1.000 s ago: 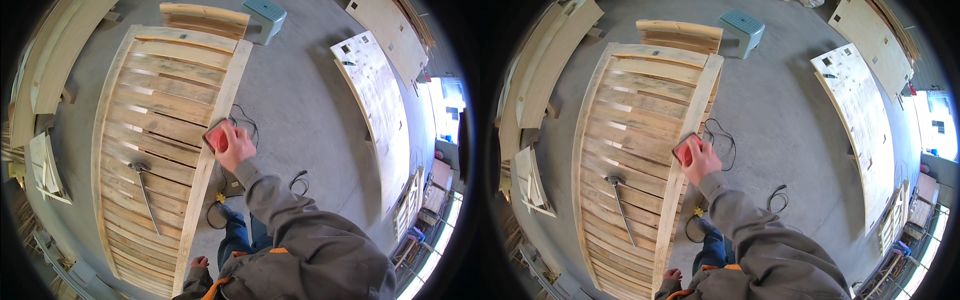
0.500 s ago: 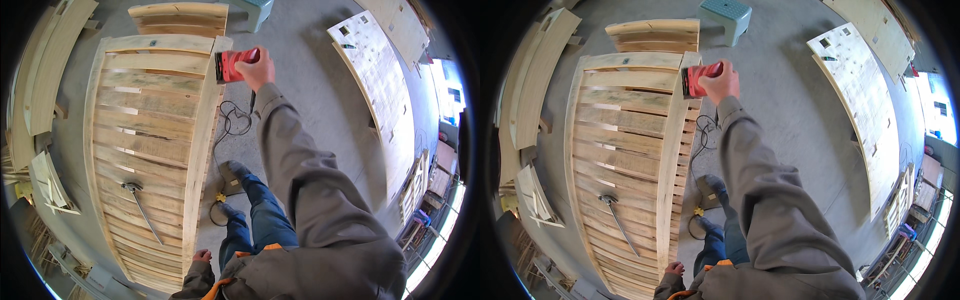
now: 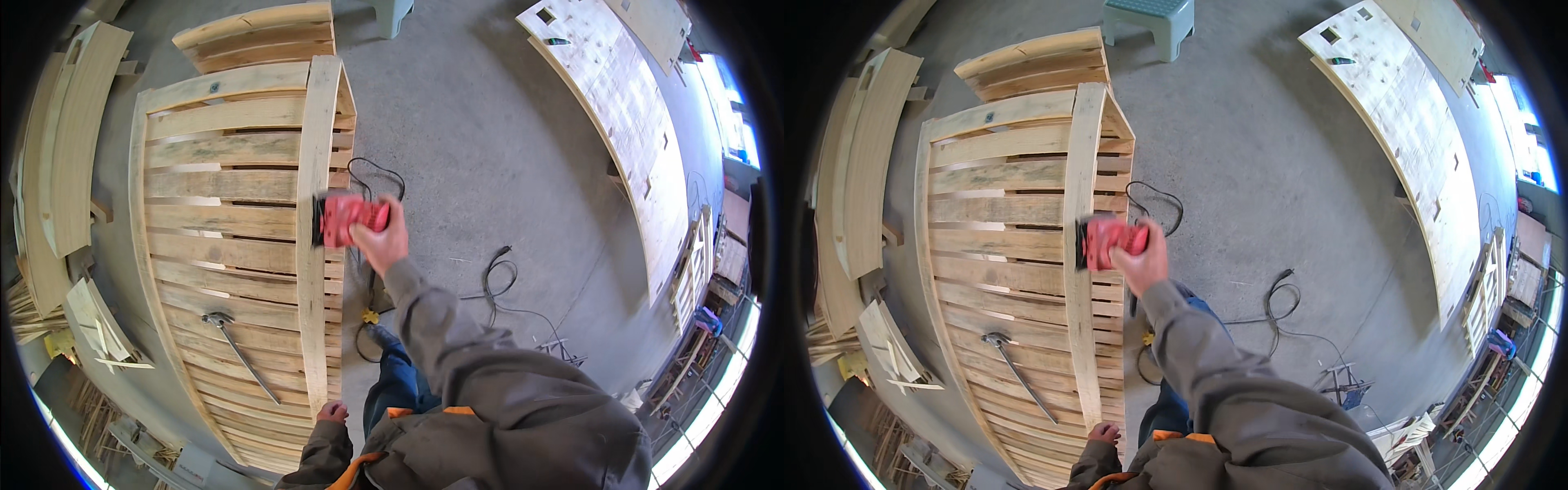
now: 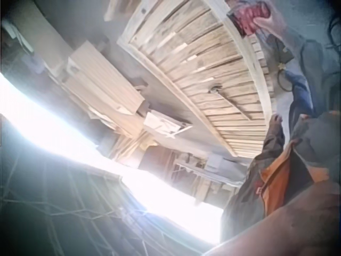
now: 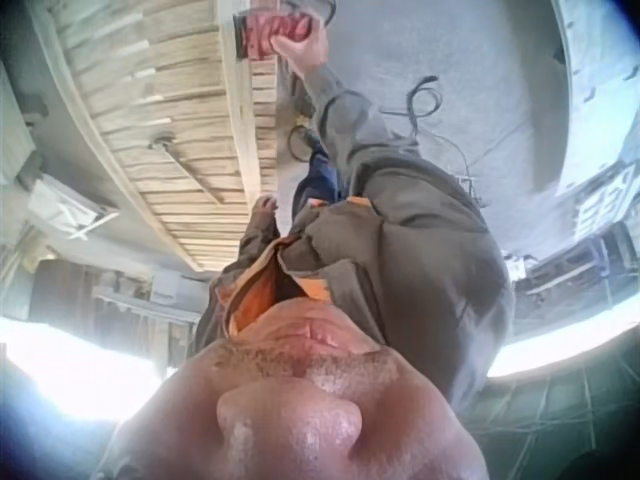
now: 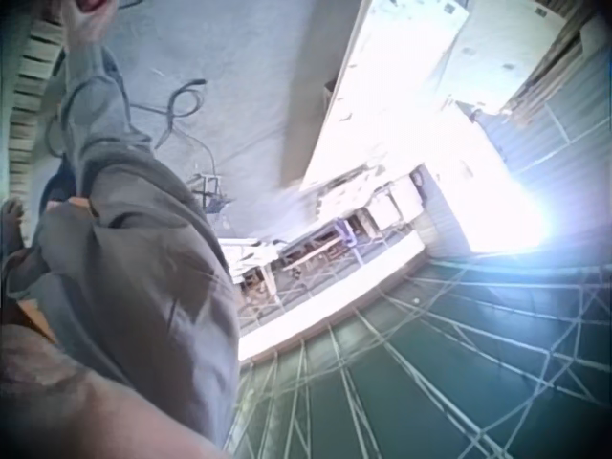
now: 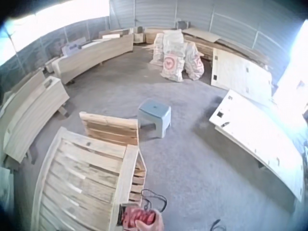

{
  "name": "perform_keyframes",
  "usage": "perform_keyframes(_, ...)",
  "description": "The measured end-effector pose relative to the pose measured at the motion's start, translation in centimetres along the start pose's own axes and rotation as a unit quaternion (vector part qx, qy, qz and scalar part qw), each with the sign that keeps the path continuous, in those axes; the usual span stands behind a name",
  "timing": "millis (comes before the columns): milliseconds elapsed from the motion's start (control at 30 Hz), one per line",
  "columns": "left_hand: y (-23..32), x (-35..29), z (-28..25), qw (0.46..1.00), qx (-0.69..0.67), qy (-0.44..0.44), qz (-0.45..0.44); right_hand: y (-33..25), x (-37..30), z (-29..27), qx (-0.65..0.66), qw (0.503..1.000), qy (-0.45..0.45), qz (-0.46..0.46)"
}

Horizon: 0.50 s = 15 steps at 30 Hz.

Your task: The person uses a red electric sander to smooth the surface of a wooden pallet. They move the sander along the slats and edges, occasionally repositioning the pallet with a hammer to access different areas. The task continues with consistent sanding motions across the wood surface.

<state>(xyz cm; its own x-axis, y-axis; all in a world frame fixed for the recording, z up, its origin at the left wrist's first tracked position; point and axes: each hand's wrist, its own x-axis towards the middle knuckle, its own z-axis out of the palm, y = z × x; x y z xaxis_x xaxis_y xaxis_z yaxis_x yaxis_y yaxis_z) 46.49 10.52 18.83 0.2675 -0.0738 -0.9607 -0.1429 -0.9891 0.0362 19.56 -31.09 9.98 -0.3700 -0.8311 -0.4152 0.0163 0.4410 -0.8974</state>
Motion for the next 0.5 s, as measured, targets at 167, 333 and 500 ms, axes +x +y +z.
perform_keyframes(167,-0.1,-0.2,-0.6,1.0,-0.001,0.015,-0.013,1.1,-7.8,-0.6,0.068,0.993,-0.035,0.088)
perform_keyframes(333,0.1,-0.7,-0.2,0.999,0.027,0.008,-0.016,1.4,-3.3,-0.6,0.07,0.995,-0.012,0.073)
perform_keyframes(500,-0.1,-0.6,1.1,0.999,0.021,0.002,-0.031,-2.7,8.0,0.2,0.124,0.991,0.001,0.05)
